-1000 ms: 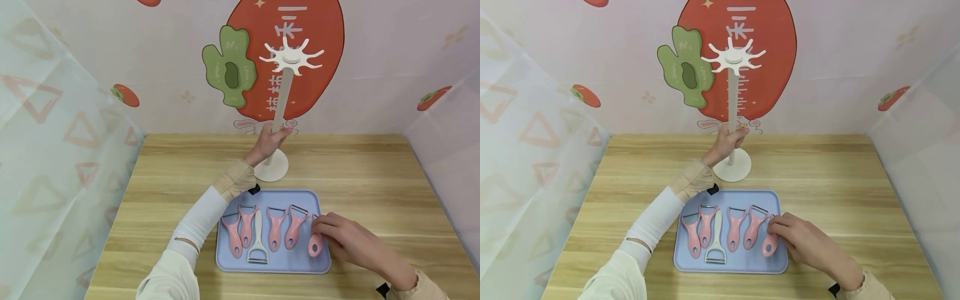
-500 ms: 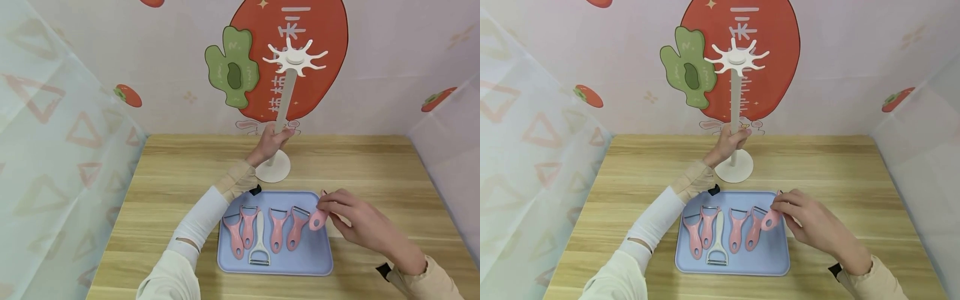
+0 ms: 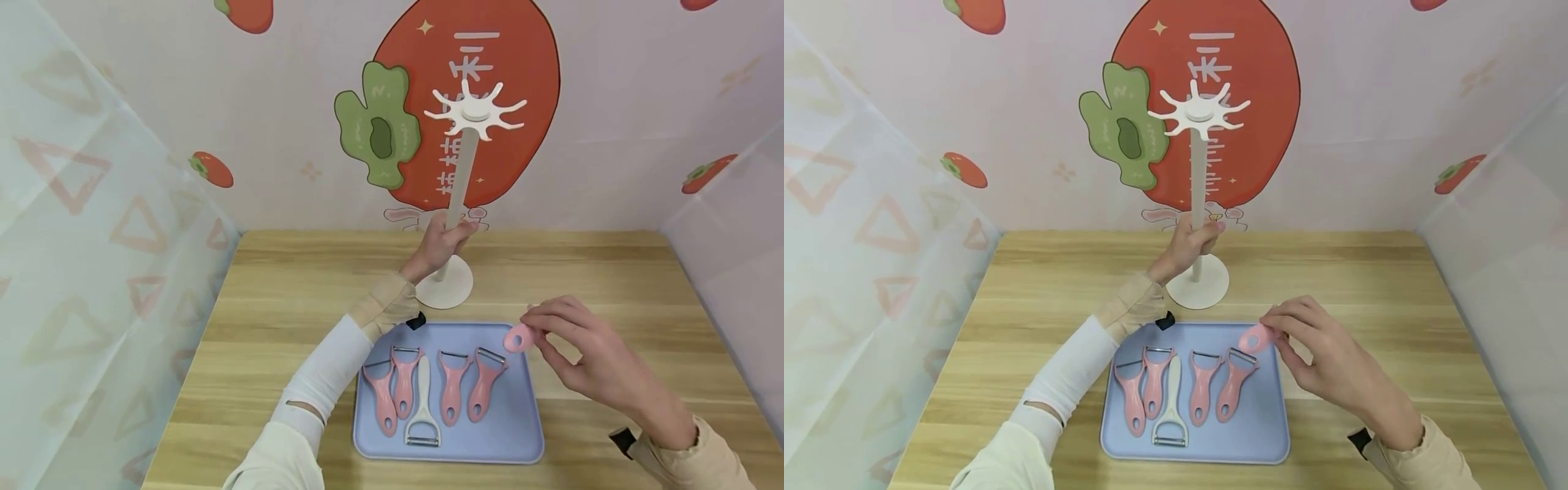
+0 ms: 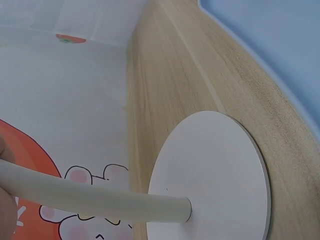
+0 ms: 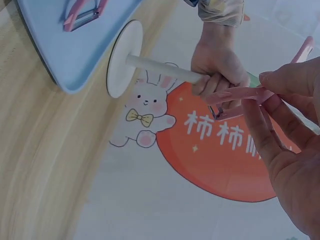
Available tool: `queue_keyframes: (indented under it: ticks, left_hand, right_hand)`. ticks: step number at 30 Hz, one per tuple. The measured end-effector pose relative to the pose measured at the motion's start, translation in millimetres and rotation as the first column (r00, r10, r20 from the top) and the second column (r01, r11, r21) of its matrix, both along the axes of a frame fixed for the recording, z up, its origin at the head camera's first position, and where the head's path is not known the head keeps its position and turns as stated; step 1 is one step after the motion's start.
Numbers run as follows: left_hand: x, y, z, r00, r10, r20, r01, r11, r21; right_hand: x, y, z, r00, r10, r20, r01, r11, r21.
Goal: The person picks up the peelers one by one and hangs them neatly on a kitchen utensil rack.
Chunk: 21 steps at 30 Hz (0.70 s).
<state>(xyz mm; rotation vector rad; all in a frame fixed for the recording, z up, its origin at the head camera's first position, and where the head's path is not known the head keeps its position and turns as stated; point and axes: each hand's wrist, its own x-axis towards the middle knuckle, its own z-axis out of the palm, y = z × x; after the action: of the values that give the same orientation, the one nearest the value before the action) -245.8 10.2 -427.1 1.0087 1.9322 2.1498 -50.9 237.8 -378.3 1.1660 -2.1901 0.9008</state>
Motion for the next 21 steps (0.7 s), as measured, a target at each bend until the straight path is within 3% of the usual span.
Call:
queue_keyframes:
  ticks: [9, 21]
  left_hand:
    - [0.8, 1, -0.5, 0.999, -0.006, -0.040, 0.007, 1.000, 0.022]
    - [0.2, 0, -1.0, 0.998, 0.009, -0.056, -0.008, 1.000, 0.006]
  right_hand:
    - [-4.4, -8, 15.3, 1.000, -0.024, -0.002, 0.023, 0.996, -0.088]
    - [-8.3, -14, 22.1, 0.999, -0.015, 0.032, 0.022, 0.969, -0.247]
